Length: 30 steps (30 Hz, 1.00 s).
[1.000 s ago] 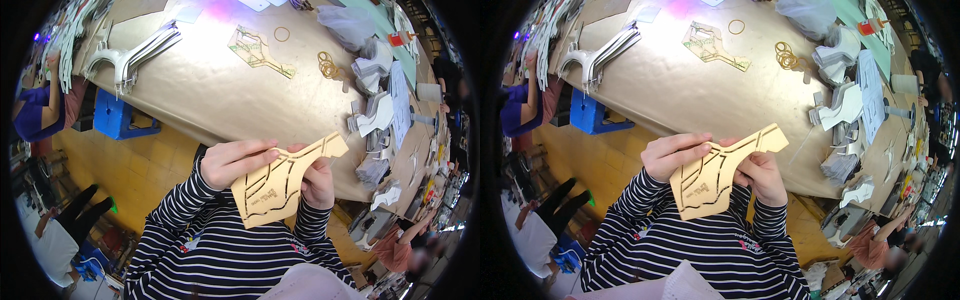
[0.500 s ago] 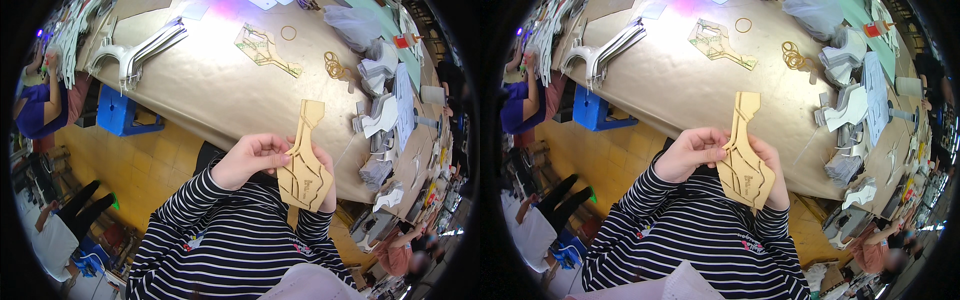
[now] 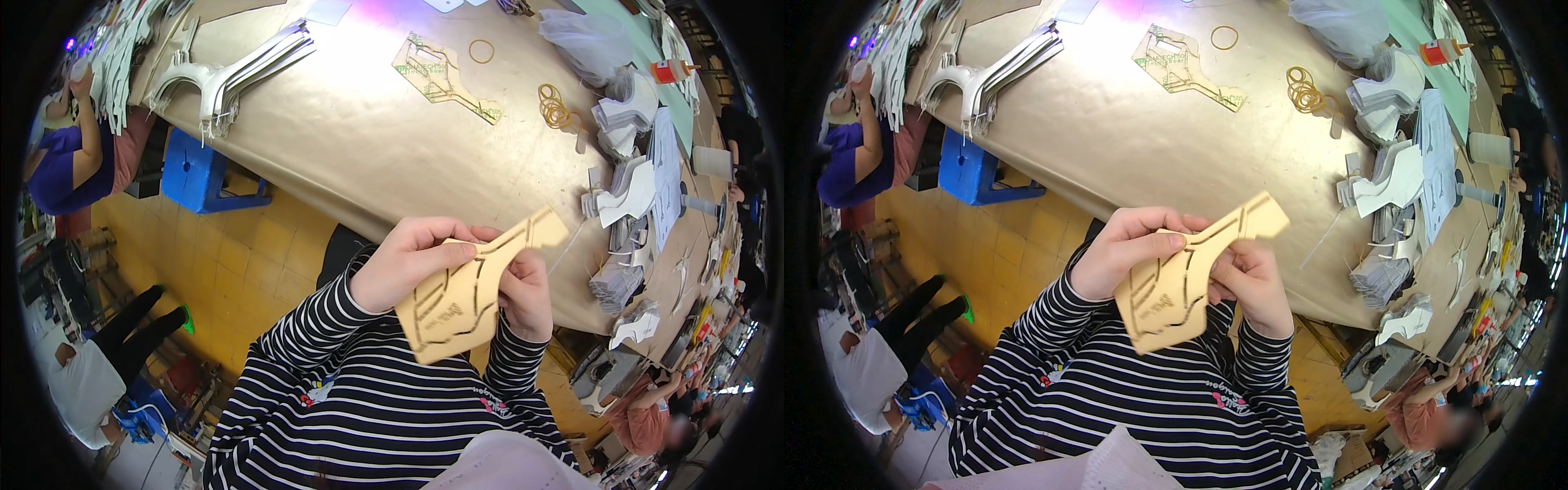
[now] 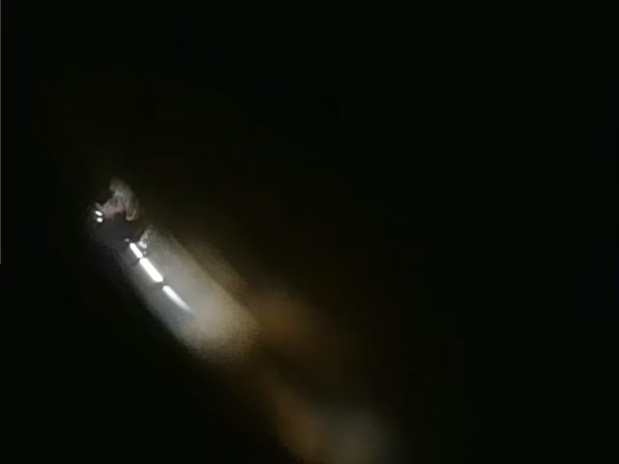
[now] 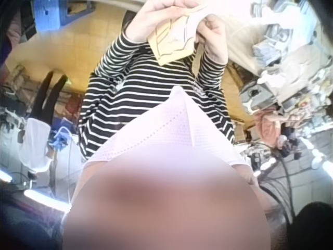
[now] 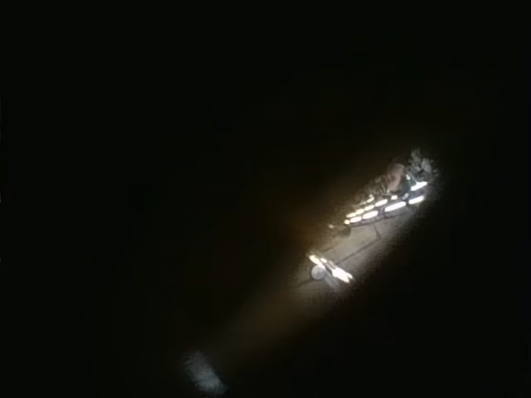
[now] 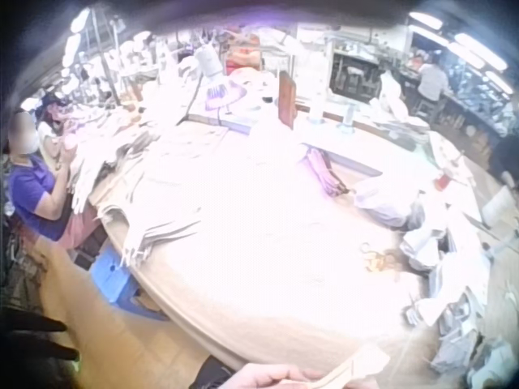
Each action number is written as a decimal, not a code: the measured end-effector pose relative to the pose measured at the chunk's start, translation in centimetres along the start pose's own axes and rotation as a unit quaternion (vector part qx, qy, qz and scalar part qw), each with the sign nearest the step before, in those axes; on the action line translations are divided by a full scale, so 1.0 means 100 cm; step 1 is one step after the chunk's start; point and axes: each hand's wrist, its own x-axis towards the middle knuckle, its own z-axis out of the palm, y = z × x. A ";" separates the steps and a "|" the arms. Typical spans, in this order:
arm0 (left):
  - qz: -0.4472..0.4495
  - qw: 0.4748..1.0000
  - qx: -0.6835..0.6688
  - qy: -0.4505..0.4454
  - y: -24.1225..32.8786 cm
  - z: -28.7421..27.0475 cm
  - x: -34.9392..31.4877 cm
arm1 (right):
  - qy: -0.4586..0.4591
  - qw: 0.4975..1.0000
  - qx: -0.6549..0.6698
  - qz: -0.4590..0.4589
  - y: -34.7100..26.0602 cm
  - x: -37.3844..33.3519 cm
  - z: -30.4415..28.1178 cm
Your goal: The person holds and manipulates small cardboard pieces with printed markings, turning them over and inspecting edges. A coworker nearby handles white fabric pieces on the same table. The person places the cardboard pieces on the table at the end.
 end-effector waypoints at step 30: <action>0.048 0.997 0.040 0.034 0.007 0.011 -0.007 | 0.120 0.956 -0.231 -0.134 0.010 -0.004 0.028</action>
